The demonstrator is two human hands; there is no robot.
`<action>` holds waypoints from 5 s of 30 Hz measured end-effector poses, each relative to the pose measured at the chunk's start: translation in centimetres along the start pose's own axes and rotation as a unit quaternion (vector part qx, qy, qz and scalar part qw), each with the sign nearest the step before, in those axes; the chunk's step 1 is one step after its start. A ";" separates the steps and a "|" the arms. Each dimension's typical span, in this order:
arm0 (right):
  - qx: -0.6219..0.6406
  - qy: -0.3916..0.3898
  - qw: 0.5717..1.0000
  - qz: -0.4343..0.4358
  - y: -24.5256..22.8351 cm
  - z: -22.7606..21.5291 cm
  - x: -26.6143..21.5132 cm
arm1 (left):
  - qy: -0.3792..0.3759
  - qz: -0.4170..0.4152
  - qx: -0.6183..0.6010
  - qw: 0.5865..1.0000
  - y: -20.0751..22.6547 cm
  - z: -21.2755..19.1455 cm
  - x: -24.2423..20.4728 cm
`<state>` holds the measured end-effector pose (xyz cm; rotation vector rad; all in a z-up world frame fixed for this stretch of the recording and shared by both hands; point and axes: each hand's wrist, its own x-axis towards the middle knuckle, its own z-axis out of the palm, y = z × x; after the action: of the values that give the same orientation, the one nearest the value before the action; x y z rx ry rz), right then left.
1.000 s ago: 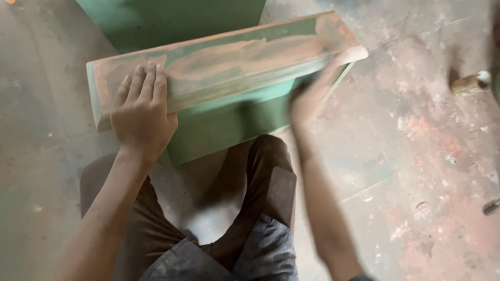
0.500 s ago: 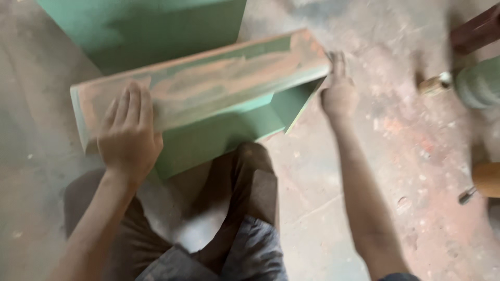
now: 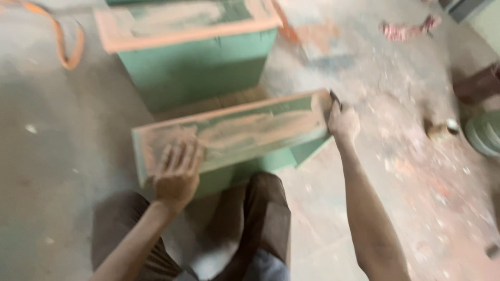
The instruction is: The person sands the top and side edges of a green-painted wooden drawer or cabinet using a sanding block. The person works on multiple edges and corners, repositioning the piece as needed.
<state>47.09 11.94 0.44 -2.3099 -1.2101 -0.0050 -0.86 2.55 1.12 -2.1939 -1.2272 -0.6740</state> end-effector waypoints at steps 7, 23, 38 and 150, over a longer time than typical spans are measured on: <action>0.009 0.027 0.997 0.076 -3.2 -1.2 -4.1 | 0.054 0.110 0.010 0.992 -9.2 2.8 3.3; 0.283 0.014 0.951 -0.125 -8.1 0.3 -20.0 | -0.138 0.106 -0.166 0.971 -14.9 1.2 1.2; 0.243 -0.101 0.964 0.037 -8.1 -3.8 -22.4 | -0.273 -0.084 -0.179 0.942 8.4 7.8 15.0; 0.616 -0.279 0.736 0.032 -4.2 0.0 -16.6 | -0.246 -0.017 -0.211 0.946 12.5 9.5 16.5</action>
<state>33.90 1.18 -1.64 -1.1157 -0.8756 1.2110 19.18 13.24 2.24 -2.8240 -1.4664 -0.4397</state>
